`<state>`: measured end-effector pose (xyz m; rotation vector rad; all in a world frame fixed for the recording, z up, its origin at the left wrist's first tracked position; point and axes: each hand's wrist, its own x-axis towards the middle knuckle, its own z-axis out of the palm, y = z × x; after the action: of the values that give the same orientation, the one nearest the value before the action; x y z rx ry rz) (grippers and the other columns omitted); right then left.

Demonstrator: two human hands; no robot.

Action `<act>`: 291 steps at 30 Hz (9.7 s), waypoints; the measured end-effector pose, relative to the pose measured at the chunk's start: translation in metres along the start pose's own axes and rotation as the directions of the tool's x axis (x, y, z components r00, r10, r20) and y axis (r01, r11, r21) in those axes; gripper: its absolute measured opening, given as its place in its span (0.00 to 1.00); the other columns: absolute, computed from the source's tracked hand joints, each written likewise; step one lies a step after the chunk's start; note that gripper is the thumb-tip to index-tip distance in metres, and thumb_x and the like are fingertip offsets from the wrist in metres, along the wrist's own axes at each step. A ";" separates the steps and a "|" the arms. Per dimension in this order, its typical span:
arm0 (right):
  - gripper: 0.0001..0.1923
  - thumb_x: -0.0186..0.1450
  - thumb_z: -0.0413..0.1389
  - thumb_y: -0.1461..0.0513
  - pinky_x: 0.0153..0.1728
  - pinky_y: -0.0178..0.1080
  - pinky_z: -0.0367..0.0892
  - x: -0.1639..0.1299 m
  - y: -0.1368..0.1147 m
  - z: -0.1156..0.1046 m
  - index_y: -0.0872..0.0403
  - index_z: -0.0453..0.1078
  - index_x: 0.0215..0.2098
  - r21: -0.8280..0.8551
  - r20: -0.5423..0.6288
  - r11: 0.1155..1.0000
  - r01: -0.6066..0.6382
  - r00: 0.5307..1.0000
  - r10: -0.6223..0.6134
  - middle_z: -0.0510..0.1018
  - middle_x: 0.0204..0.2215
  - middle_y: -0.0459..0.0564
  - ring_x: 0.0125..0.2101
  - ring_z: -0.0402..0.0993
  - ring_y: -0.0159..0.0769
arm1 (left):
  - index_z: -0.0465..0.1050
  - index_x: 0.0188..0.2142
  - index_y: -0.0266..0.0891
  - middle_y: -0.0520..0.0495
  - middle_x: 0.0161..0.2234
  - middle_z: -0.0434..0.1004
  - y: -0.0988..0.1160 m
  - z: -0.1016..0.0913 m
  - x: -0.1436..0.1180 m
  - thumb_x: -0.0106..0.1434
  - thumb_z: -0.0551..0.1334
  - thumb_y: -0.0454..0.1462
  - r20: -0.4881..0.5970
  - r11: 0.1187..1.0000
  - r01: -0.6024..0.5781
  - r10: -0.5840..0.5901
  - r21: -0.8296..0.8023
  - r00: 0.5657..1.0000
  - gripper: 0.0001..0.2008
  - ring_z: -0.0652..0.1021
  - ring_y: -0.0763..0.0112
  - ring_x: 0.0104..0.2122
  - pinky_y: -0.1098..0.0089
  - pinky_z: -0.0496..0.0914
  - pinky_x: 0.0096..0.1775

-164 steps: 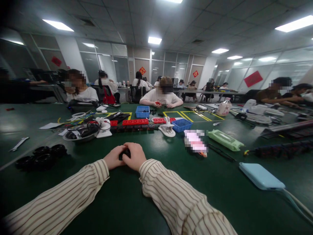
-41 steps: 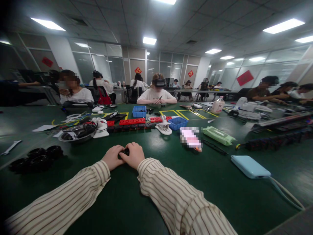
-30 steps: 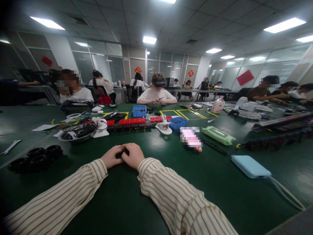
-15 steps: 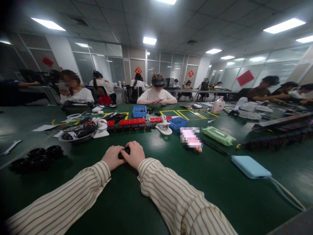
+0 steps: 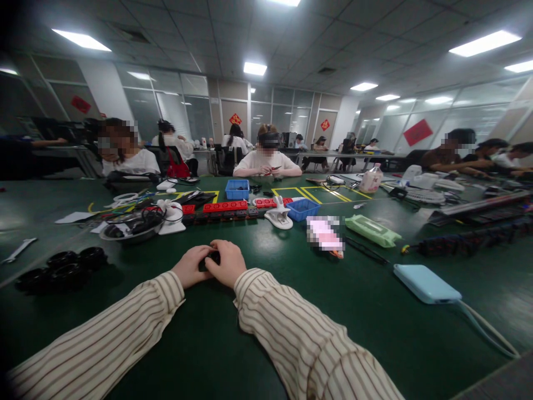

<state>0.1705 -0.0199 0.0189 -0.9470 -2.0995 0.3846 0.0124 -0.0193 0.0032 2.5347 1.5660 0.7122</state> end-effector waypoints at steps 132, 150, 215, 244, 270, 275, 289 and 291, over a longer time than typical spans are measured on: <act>0.13 0.52 0.56 0.59 0.39 0.38 0.58 0.000 0.003 0.005 0.54 0.62 0.35 -0.126 0.033 0.992 -0.026 0.999 0.031 0.64 0.33 0.47 0.36 0.61 0.34 | 0.67 0.34 0.39 0.46 0.35 0.71 0.021 -0.005 0.000 0.46 0.58 0.41 0.012 0.964 0.139 -0.145 0.228 0.989 0.14 0.70 0.60 0.40 0.53 0.53 0.52; 0.20 0.57 0.53 0.58 0.47 0.42 0.55 -0.001 -0.005 -0.004 0.55 0.59 0.47 -0.015 -0.019 0.999 0.028 0.999 -0.028 0.66 0.44 0.52 0.45 0.61 0.37 | 0.63 0.40 0.40 0.45 0.41 0.69 0.006 -0.003 -0.001 0.46 0.59 0.47 0.041 0.994 0.095 -0.097 0.059 0.994 0.23 0.69 0.60 0.44 0.49 0.50 0.53; 0.12 0.53 0.52 0.68 0.43 0.37 0.59 0.001 0.005 0.003 0.55 0.64 0.36 0.033 0.025 0.997 0.066 0.997 -0.067 0.69 0.34 0.47 0.38 0.63 0.33 | 0.69 0.33 0.38 0.45 0.37 0.71 0.008 -0.006 0.001 0.47 0.60 0.42 0.047 0.994 -0.024 0.019 0.106 0.999 0.14 0.70 0.63 0.39 0.64 0.64 0.43; 0.19 0.52 0.50 0.69 0.45 0.38 0.59 -0.001 -0.001 0.000 0.54 0.61 0.42 0.099 0.091 0.994 0.053 0.994 -0.062 0.69 0.39 0.48 0.41 0.63 0.34 | 0.70 0.35 0.39 0.45 0.39 0.72 -0.001 -0.002 0.002 0.46 0.60 0.40 0.071 0.998 -0.051 0.053 -0.022 0.996 0.15 0.70 0.62 0.41 0.63 0.63 0.45; 0.20 0.52 0.51 0.68 0.45 0.39 0.58 -0.001 -0.002 0.000 0.54 0.60 0.44 0.077 0.076 0.995 0.056 0.995 -0.062 0.69 0.39 0.49 0.41 0.63 0.34 | 0.68 0.40 0.38 0.44 0.43 0.70 -0.003 0.003 0.001 0.46 0.60 0.41 0.082 0.997 -0.006 0.011 -0.071 0.997 0.19 0.69 0.60 0.45 0.60 0.60 0.49; 0.15 0.55 0.53 0.60 0.42 0.40 0.59 -0.001 -0.004 -0.002 0.54 0.61 0.41 -0.028 0.025 1.000 0.002 1.000 -0.001 0.68 0.35 0.48 0.38 0.64 0.35 | 0.65 0.41 0.40 0.45 0.42 0.69 0.006 -0.003 -0.001 0.45 0.60 0.47 0.023 0.995 0.086 -0.087 0.060 0.996 0.24 0.69 0.59 0.44 0.51 0.53 0.52; 0.08 0.54 0.53 0.66 0.42 0.37 0.59 0.001 0.003 0.004 0.54 0.65 0.33 0.011 0.032 1.000 0.026 0.999 -0.027 0.68 0.32 0.47 0.37 0.64 0.33 | 0.69 0.31 0.39 0.46 0.32 0.73 0.013 -0.006 0.001 0.48 0.59 0.44 0.067 0.986 0.054 -0.065 0.157 0.996 0.13 0.72 0.62 0.37 0.60 0.62 0.46; 0.11 0.53 0.52 0.68 0.43 0.37 0.60 0.001 0.003 0.003 0.54 0.65 0.36 0.040 0.051 0.998 0.048 0.997 -0.050 0.70 0.34 0.47 0.38 0.65 0.33 | 0.70 0.33 0.39 0.46 0.34 0.72 0.008 -0.006 0.002 0.48 0.60 0.43 0.090 0.996 -0.013 0.004 0.091 0.996 0.13 0.72 0.63 0.37 0.64 0.64 0.43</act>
<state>0.1691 -0.0175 0.0157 -0.8705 -2.1505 0.4276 0.0172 -0.0228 0.0113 2.5994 1.5950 0.5305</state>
